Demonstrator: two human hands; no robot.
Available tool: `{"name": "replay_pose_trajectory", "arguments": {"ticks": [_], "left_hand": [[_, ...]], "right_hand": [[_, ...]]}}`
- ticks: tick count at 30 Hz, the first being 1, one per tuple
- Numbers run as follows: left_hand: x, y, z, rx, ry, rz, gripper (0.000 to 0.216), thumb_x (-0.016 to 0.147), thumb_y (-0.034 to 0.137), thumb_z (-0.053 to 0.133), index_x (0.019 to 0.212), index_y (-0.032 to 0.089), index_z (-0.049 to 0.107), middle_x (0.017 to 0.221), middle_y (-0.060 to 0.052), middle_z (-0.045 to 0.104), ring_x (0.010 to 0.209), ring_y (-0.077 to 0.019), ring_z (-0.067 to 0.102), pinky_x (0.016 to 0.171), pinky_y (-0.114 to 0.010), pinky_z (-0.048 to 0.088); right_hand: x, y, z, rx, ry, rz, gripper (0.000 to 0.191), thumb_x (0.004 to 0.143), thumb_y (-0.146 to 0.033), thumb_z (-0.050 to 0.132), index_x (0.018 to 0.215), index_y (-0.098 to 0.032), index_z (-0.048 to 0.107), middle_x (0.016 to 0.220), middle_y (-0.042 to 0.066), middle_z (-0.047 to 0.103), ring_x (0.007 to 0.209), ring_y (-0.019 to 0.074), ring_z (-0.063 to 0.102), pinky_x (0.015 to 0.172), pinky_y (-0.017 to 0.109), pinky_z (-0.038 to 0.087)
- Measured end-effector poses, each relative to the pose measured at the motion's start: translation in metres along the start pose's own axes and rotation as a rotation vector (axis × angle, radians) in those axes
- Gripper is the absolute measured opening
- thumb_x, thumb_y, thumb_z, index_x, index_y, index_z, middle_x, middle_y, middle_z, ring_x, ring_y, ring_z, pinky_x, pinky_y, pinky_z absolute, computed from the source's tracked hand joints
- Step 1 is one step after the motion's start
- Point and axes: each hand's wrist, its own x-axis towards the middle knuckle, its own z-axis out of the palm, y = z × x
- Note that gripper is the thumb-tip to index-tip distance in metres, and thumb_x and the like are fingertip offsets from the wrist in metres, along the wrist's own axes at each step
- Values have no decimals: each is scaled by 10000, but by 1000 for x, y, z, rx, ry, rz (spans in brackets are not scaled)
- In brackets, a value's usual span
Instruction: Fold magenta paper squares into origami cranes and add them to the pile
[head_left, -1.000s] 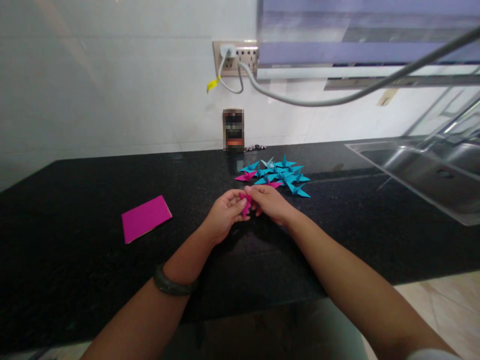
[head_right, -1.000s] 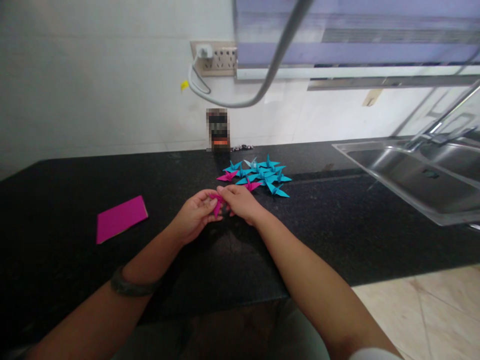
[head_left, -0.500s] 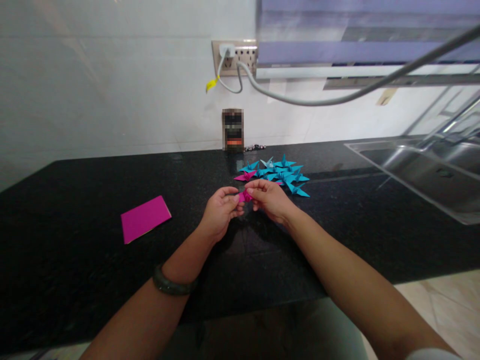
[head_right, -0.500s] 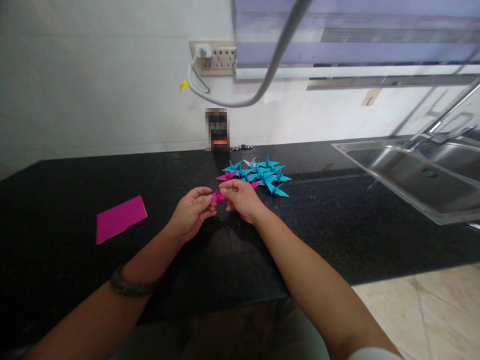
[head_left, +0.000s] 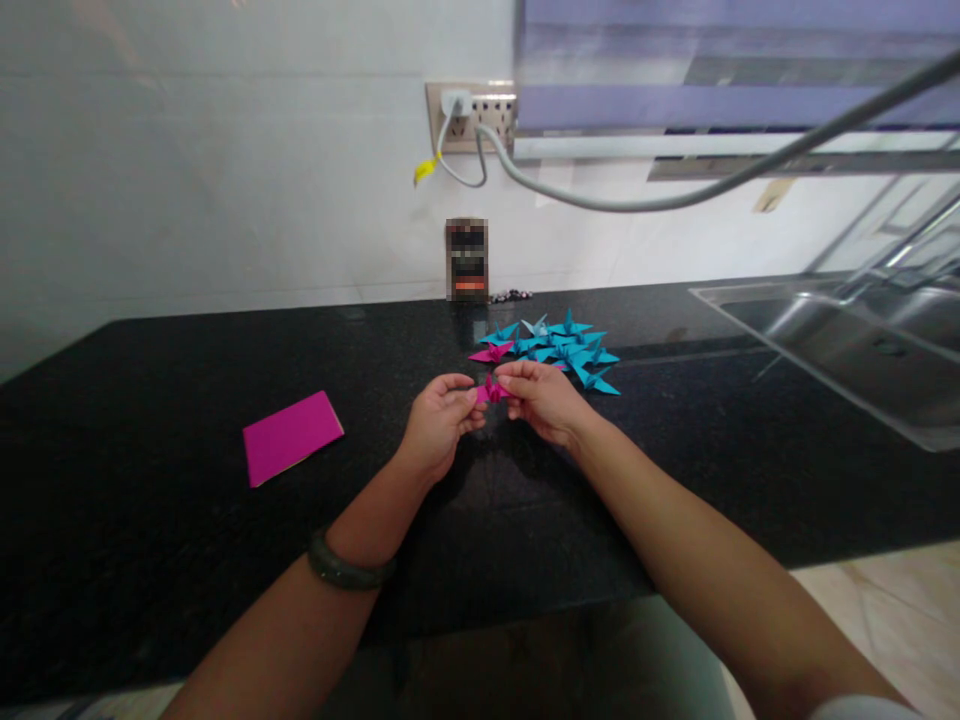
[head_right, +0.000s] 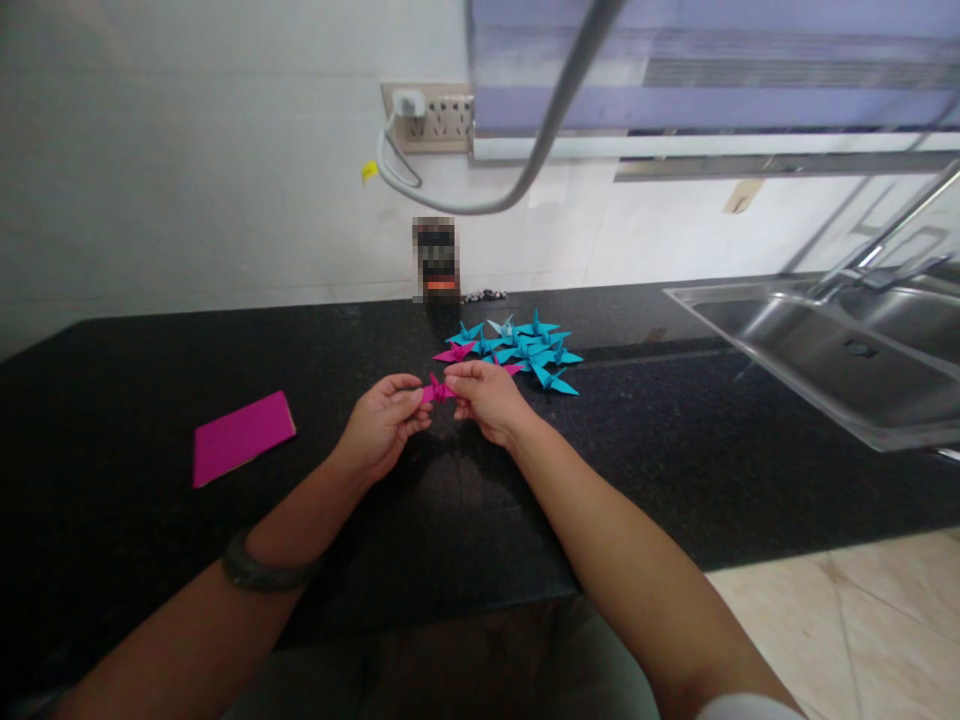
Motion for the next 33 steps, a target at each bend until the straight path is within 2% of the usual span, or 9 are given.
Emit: {"name": "replay_pose_trajectory", "arguments": {"ticks": [11, 33], "left_hand": [[0, 0, 0, -3, 11, 2, 310, 581, 197, 692, 816, 154, 495, 552, 21, 594, 469, -72, 522, 494, -202, 448], [2, -3, -1, -8, 3, 12, 286, 597, 187, 677, 817, 145, 501, 556, 13, 599, 473, -75, 532, 485, -196, 452]], "right_hand": [[0, -2, -1, 59, 11, 66, 117, 665, -97, 617, 759, -138, 560, 474, -64, 491, 375, 39, 421, 347, 153, 413], [-2, -6, 0, 114, 27, 94, 108, 712, -29, 537, 756, -125, 559, 473, -54, 514, 339, 37, 419, 322, 142, 415]]}}
